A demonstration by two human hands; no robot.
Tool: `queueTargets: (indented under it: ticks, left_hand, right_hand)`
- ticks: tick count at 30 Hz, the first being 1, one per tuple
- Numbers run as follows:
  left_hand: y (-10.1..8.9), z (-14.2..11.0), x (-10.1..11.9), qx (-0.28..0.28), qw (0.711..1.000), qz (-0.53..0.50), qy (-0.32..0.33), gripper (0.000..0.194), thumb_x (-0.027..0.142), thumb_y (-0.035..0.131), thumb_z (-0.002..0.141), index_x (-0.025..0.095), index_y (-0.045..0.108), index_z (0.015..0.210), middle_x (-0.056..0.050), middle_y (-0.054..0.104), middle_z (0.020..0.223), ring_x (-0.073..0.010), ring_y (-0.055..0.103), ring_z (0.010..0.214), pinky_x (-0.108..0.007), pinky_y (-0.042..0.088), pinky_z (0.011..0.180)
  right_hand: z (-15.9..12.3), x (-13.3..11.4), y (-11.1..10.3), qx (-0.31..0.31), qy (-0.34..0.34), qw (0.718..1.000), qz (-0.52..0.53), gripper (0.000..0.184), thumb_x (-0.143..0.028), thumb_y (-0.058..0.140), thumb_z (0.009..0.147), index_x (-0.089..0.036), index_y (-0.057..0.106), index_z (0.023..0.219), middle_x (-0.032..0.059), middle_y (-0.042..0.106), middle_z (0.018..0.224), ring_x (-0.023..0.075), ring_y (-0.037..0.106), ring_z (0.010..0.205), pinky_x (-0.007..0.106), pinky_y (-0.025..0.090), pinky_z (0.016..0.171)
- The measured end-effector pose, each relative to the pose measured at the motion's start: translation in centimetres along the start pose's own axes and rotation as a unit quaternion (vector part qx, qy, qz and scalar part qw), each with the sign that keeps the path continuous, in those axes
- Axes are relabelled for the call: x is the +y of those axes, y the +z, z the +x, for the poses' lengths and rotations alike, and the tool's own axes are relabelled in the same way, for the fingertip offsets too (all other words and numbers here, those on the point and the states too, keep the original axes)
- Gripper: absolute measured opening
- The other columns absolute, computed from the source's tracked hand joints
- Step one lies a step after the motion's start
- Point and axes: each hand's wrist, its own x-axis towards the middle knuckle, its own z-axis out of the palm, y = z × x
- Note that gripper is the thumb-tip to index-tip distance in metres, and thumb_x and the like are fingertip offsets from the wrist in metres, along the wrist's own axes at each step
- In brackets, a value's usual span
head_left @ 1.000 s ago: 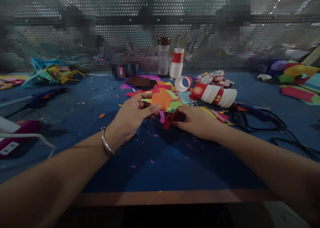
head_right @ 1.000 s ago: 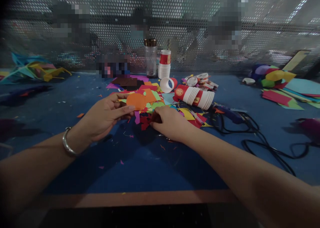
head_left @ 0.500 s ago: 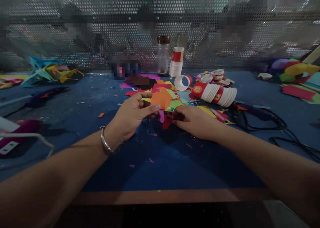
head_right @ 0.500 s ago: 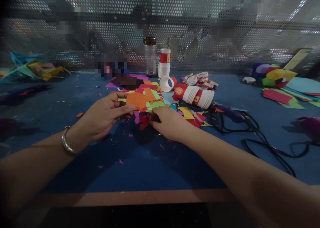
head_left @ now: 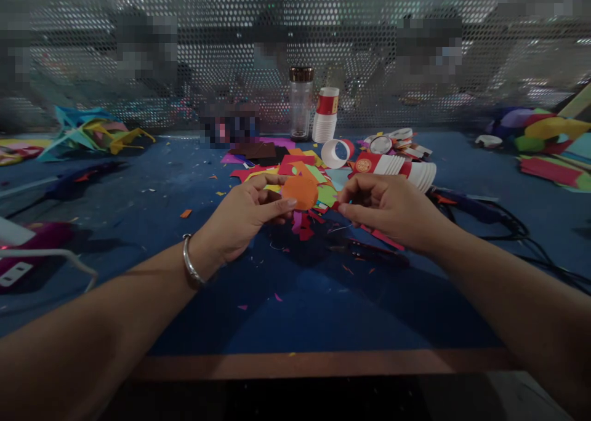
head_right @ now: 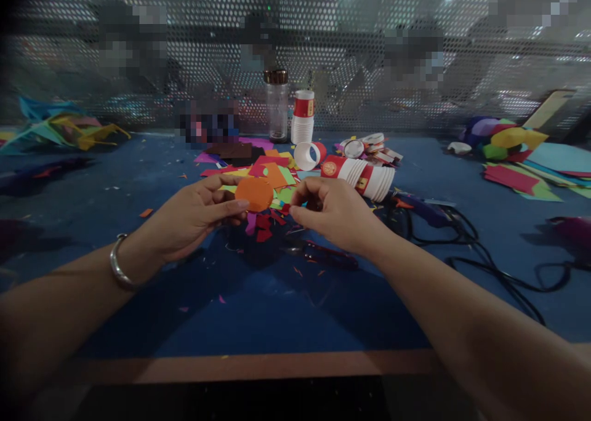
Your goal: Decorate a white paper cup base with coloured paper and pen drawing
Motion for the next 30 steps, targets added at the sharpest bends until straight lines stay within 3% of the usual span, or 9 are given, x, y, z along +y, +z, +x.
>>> queueTargets:
  ticks: [8, 16, 24, 30]
  left_hand:
    - [0.01, -0.19, 0.02, -0.037, 0.999, 0.029, -0.008, 0.048, 0.018, 0.081, 0.074, 0.016, 0.060, 0.117, 0.000, 0.073, 0.083, -0.0104, 0.066, 0.071, -0.023, 0.051, 0.068]
    - [0.07, -0.38, -0.17, -0.067, 0.995, 0.069, 0.011, 0.045, 0.024, 0.083, 0.074, 0.019, 0.065, 0.115, -0.003, 0.076, 0.089, -0.0134, 0.069, 0.079, -0.025, 0.050, 0.072]
    - [0.33, -0.77, 0.01, -0.070, 0.994, 0.083, 0.019, 0.036, 0.024, 0.085, 0.072, 0.022, 0.076, 0.107, -0.003, 0.076, 0.088, -0.0124, 0.067, 0.076, -0.023, 0.051, 0.070]
    - [0.69, -0.99, 0.36, -0.058, 0.993, 0.098, 0.009, 0.038, 0.022, 0.086, 0.068, 0.021, 0.078, 0.106, -0.003, 0.075, 0.082, -0.0131, 0.064, 0.071, -0.023, 0.050, 0.064]
  right_hand:
    - [0.02, 0.30, 0.10, 0.013, 0.026, 0.995, 0.097, 0.014, -0.023, 0.075, 0.072, -0.019, 0.062, 0.073, -0.0032, 0.059, 0.059, 0.0087, 0.049, 0.048, 0.023, 0.038, 0.045]
    - [0.04, 0.61, 0.35, 0.000, 0.042, 0.991, 0.131, 0.013, -0.021, 0.075, 0.070, -0.019, 0.062, 0.073, -0.0022, 0.061, 0.065, 0.0088, 0.052, 0.050, 0.023, 0.042, 0.044]
    - [0.06, 0.25, 0.14, -0.028, 0.049, 0.991, 0.117, 0.015, -0.022, 0.074, 0.071, -0.020, 0.062, 0.077, -0.0019, 0.062, 0.071, 0.0097, 0.053, 0.055, 0.025, 0.046, 0.050]
    - [0.00, 0.04, 0.26, -0.044, 0.040, 0.994, 0.097, 0.011, -0.019, 0.071, 0.072, -0.019, 0.061, 0.076, -0.0035, 0.057, 0.065, 0.0095, 0.049, 0.055, 0.025, 0.040, 0.050]
